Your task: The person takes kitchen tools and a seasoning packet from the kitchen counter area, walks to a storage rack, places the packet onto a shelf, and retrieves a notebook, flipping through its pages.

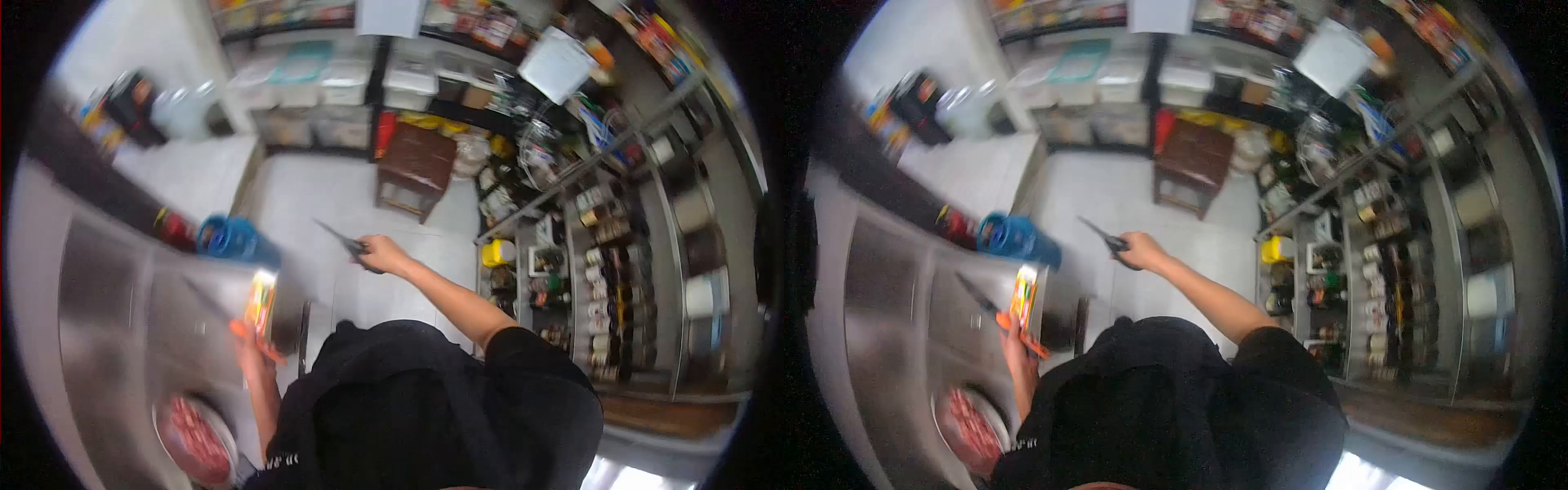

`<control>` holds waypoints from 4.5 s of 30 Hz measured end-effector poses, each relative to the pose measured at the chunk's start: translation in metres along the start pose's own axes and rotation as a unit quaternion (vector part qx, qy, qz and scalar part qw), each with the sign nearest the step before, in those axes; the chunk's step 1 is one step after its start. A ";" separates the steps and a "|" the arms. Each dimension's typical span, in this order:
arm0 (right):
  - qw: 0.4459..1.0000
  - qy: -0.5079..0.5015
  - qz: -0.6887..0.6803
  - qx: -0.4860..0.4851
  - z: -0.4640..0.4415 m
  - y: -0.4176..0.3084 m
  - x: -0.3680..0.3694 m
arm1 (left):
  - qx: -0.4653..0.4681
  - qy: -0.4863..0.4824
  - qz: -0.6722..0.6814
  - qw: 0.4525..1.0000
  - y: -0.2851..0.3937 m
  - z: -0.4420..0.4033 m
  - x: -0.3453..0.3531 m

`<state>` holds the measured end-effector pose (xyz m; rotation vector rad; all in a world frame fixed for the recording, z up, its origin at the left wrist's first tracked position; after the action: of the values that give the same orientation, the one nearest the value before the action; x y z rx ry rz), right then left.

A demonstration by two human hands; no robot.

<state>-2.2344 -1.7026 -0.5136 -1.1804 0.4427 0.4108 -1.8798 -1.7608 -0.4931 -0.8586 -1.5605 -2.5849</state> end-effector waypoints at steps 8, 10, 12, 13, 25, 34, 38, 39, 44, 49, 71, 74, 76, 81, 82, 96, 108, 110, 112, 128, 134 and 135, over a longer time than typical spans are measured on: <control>0.995 -0.064 -0.051 0.054 -0.055 0.040 -0.043 | -0.090 -0.030 -0.057 0.994 -0.020 -0.123 0.039; 0.988 -0.125 -0.049 0.073 -0.064 0.036 -0.019 | -0.042 -0.001 -0.041 0.998 0.018 -0.138 0.053; 0.984 -0.168 0.041 0.050 -0.072 0.019 0.007 | 0.009 0.052 -0.049 0.997 0.053 -0.133 0.058; 0.977 -0.194 0.076 0.038 -0.080 0.000 0.020 | 0.043 0.055 -0.027 0.997 0.072 -0.130 0.060; 0.840 -0.372 0.165 -0.357 -0.150 -0.183 0.252 | 0.111 0.283 0.093 0.948 0.033 0.017 -0.033; 0.881 -0.301 0.247 -0.269 -0.197 -0.163 0.308 | 0.142 0.324 0.133 0.926 0.023 0.047 -0.077; 0.896 -0.368 0.084 -0.235 -0.183 -0.216 0.228 | 0.096 0.232 0.084 0.964 0.025 0.013 -0.084; 0.899 -0.305 0.050 -0.310 -0.179 -0.224 0.191 | 0.125 0.180 0.072 0.973 0.048 -0.003 -0.063; 0.888 -0.228 -0.052 -0.396 -0.134 -0.267 0.018 | 0.079 0.054 0.049 0.994 0.076 -0.104 -0.006; 0.928 -0.143 0.095 -0.331 -0.102 -0.219 -0.125 | -0.072 -0.177 0.107 0.976 0.065 -0.192 0.159; 0.846 0.384 0.198 -0.311 -0.001 -0.062 -0.529 | 0.064 -0.419 0.051 0.904 0.062 -0.344 0.707; 0.824 0.418 0.222 -0.312 0.002 -0.076 -0.579 | 0.086 -0.439 0.006 0.895 0.087 -0.346 0.751; 0.747 0.495 0.312 -0.316 0.012 -0.097 -0.606 | 0.101 -0.445 0.000 0.890 0.103 -0.352 0.774; 0.664 0.525 0.397 -0.355 0.001 -0.131 -0.686 | 0.150 -0.493 0.022 0.857 0.145 -0.378 0.812; 0.642 0.537 0.419 -0.352 -0.001 -0.139 -0.708 | 0.151 -0.496 0.019 0.855 0.152 -0.389 0.816; 0.607 0.565 0.540 -0.144 -0.133 -0.189 -1.088 | 0.198 -0.250 -0.131 0.939 0.177 -0.593 0.673; 0.575 0.430 0.686 0.117 -0.220 -0.193 -1.171 | 0.213 -0.199 -0.047 0.955 0.193 -0.635 0.593; 0.571 0.389 0.698 0.187 -0.235 -0.181 -1.175 | 0.207 -0.223 -0.060 0.951 0.194 -0.634 0.611; 0.542 0.369 0.719 0.232 -0.239 -0.172 -1.169 | 0.219 -0.259 -0.092 0.936 0.190 -0.640 0.627; 0.620 0.584 0.437 -0.289 -0.087 -0.108 -0.813 | 0.078 -0.524 -0.064 0.846 0.050 -0.581 0.728; 0.923 0.345 0.113 -0.130 -0.100 0.109 -0.632 | -0.113 -0.553 -0.077 0.822 -0.052 -0.514 0.776; 0.918 0.361 0.116 -0.118 -0.074 0.115 -0.622 | -0.155 -0.537 -0.072 0.826 -0.071 -0.496 0.783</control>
<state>-2.8277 -1.7816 -0.2960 -1.5100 1.2097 0.2189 -2.7883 -1.9202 -0.3745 -2.6503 -1.2714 -2.5543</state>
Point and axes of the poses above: each hand's wrist, its own z-axis away from the middle knuckle, its own x-axis out of the palm, y = z × x, the point moved 10 cm from there along -z, towards the middle knuckle, and after that the axes turned 14 degrees about -y, right-handed, at the moved point
